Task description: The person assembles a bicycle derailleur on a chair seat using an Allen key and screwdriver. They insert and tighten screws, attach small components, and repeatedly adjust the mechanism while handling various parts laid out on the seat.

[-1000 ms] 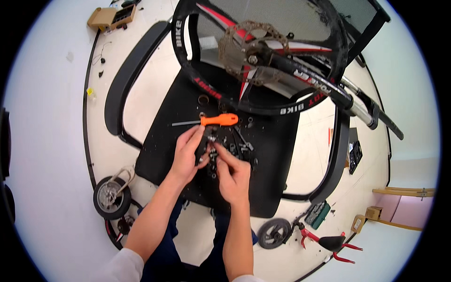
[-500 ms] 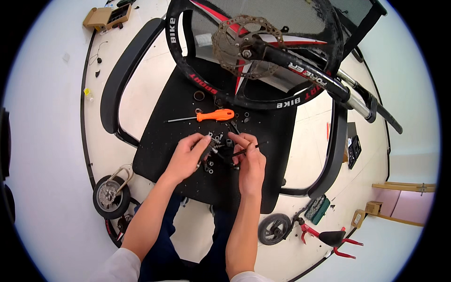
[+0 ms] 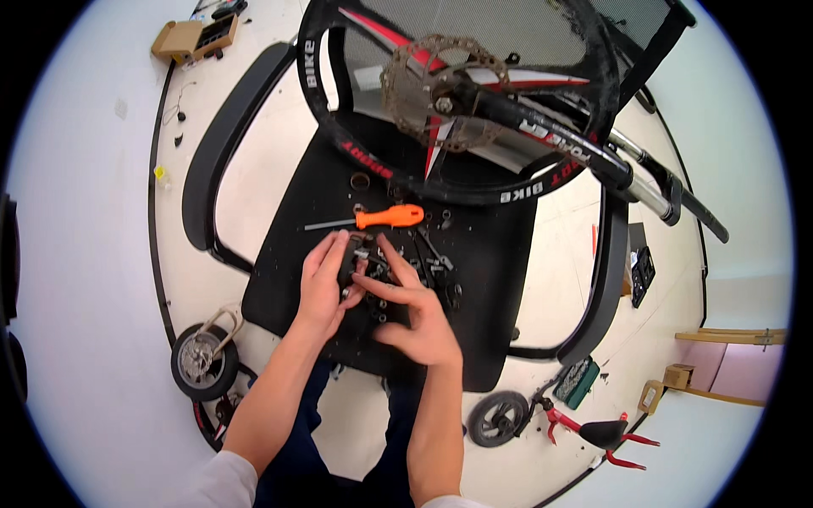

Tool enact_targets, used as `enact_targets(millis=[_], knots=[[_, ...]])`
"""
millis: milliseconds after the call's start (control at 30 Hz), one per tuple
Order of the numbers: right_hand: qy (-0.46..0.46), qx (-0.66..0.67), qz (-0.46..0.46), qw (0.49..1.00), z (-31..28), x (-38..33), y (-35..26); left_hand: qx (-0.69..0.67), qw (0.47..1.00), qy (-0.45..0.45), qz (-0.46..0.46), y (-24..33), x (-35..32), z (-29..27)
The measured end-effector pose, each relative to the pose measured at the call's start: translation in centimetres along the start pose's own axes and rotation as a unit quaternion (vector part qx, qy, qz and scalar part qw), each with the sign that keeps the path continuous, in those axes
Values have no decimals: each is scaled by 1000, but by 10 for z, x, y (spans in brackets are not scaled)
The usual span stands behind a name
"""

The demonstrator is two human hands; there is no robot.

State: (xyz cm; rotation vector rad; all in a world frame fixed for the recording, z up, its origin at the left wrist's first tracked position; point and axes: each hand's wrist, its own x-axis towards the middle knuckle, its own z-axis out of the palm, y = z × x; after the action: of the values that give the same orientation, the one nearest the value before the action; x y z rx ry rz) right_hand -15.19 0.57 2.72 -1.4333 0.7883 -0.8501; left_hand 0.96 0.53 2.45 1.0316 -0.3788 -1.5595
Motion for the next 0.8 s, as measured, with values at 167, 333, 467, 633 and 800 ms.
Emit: enact_targets(millis=[167,333,467,633,800], knots=[[162,-35,7,986,14,-6,6,-64,995,-21,-69,-2,-11,4],[238,55,-89,966,-6,-3,14,32,995,-76,-63,-3,-7,1],[252,51,-27,966,-6,-11,12,227,971,-17,74,-20,-13,-1],[149,132,-43,979,-6,-9,13,143,988,17,59,-14,6,7],[179,149,91,968,6,-11,3,72,997,-13,21,-11,-5,7]])
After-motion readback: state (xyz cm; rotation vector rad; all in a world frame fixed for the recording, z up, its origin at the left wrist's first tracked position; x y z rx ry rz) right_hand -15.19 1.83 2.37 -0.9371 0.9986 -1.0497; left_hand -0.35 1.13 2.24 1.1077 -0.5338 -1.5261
